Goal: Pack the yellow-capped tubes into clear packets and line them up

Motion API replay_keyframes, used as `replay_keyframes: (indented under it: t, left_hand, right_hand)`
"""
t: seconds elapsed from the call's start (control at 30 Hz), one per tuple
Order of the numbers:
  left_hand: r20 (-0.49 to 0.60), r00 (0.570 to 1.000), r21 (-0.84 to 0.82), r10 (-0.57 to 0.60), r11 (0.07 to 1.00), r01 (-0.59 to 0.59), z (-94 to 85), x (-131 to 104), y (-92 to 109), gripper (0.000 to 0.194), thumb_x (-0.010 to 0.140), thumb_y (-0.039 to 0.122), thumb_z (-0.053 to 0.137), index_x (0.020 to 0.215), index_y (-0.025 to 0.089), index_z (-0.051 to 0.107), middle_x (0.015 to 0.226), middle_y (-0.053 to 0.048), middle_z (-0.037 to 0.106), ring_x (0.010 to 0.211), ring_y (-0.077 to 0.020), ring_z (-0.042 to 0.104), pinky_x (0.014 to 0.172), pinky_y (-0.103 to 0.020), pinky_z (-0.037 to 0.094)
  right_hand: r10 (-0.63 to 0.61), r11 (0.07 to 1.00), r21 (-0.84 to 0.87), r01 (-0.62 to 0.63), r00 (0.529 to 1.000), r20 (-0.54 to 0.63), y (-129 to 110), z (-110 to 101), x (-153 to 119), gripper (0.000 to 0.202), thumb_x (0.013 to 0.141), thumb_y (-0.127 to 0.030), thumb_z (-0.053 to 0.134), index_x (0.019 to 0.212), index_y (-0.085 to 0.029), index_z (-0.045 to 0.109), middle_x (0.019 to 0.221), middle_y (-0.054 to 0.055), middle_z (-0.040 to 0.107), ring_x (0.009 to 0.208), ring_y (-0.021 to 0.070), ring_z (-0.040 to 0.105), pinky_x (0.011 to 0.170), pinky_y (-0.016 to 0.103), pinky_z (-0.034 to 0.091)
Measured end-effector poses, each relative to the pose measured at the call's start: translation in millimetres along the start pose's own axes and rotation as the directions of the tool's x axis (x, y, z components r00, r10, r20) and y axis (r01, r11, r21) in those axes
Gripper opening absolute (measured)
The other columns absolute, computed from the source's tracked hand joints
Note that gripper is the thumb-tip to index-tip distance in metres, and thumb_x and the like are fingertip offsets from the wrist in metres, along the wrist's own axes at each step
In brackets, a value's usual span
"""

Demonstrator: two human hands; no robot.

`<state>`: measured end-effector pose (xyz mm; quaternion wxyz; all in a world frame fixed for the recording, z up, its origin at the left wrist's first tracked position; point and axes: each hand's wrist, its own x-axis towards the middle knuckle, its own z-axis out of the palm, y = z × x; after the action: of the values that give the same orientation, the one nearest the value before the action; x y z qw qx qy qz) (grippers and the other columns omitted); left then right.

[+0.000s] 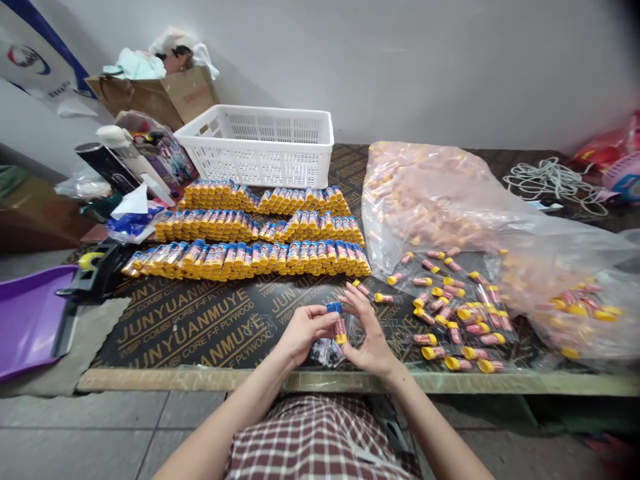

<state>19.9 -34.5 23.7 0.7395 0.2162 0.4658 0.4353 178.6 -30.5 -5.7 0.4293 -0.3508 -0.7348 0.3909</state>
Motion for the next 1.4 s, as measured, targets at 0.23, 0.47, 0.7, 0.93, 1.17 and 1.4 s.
replay_keyframes:
  t: [0.23,0.47,0.7,0.93,1.17,1.4]
  left_hand:
    - [-0.014,0.999,0.008,-0.029,1.000,0.030,4.7,-3.2,-1.8,0.028,0.055,0.030,0.083,0.060,0.010,0.065,0.056,-0.001,0.059,0.048,-0.0062,0.049,0.050,-0.019,0.040]
    - [-0.036,0.999,0.000,-0.039,0.999,0.039,2.1,-4.6,-1.6,0.027,0.055,0.030,0.082,0.063,0.010,0.066,0.059,-0.003,0.061,0.050,-0.0075,0.051,0.051,-0.019,0.041]
    - [-0.129,0.991,0.138,0.028,0.990,-0.010,-25.0,5.0,7.6,0.030,0.059,0.035,0.079,0.069,0.010,0.066,0.066,-0.007,0.066,0.054,-0.0113,0.057,0.052,-0.021,0.043]
    - [-0.462,0.701,0.867,0.543,0.443,0.228,-141.5,0.0,61.6,0.039,0.052,0.039,0.081,0.081,0.017,0.066,0.056,-0.004,0.063,0.061,-0.0229,0.060,0.061,-0.031,0.043]
    - [-0.193,0.750,0.957,0.632,0.291,0.001,-81.5,7.6,35.2,0.018,0.074,0.036,0.065,0.084,0.021,0.069,0.085,-0.008,0.067,0.077,-0.0219,0.059,0.076,-0.030,0.041]
    - [0.100,0.954,0.966,0.281,0.202,-0.161,-39.9,28.0,-20.5,0.004,0.067,0.021,0.068,0.066,0.021,0.064,0.074,-0.003,0.060,0.077,-0.0195,0.055,0.069,-0.026,0.035]
  right_hand:
    - [0.043,0.993,0.105,-0.050,0.997,0.065,1.4,2.2,-3.8,0.082,0.062,-0.005,0.051,0.139,-0.024,0.031,0.136,0.009,0.046,0.122,0.0239,0.049,0.101,0.039,0.044]
    - [0.037,0.994,0.103,-0.041,0.999,0.039,3.2,8.2,-3.8,0.081,0.061,-0.007,0.050,0.139,-0.021,0.031,0.136,0.012,0.047,0.120,0.0250,0.051,0.097,0.038,0.047]
    - [0.018,1.000,-0.013,-0.017,0.995,0.102,6.2,0.5,6.2,0.085,0.069,-0.016,0.058,0.144,-0.023,0.019,0.147,0.011,0.032,0.128,0.0251,0.043,0.105,0.043,0.038]
    - [0.154,0.816,-0.532,-0.224,0.973,-0.174,63.2,-46.5,20.5,0.036,0.081,-0.032,0.059,0.115,-0.019,0.059,0.108,0.010,0.065,0.101,0.0268,0.055,0.091,0.046,0.043]
    - [0.223,0.766,-0.571,-0.295,0.955,-0.194,79.4,-31.9,31.2,0.034,0.076,-0.025,0.062,0.109,-0.018,0.063,0.092,0.013,0.067,0.088,0.0283,0.052,0.080,0.045,0.040]
    - [0.215,0.771,-0.532,-0.351,0.929,-0.302,54.4,-81.0,19.3,0.030,0.087,-0.025,0.046,0.113,-0.022,0.061,0.099,0.008,0.064,0.095,0.0220,0.055,0.086,0.038,0.042]
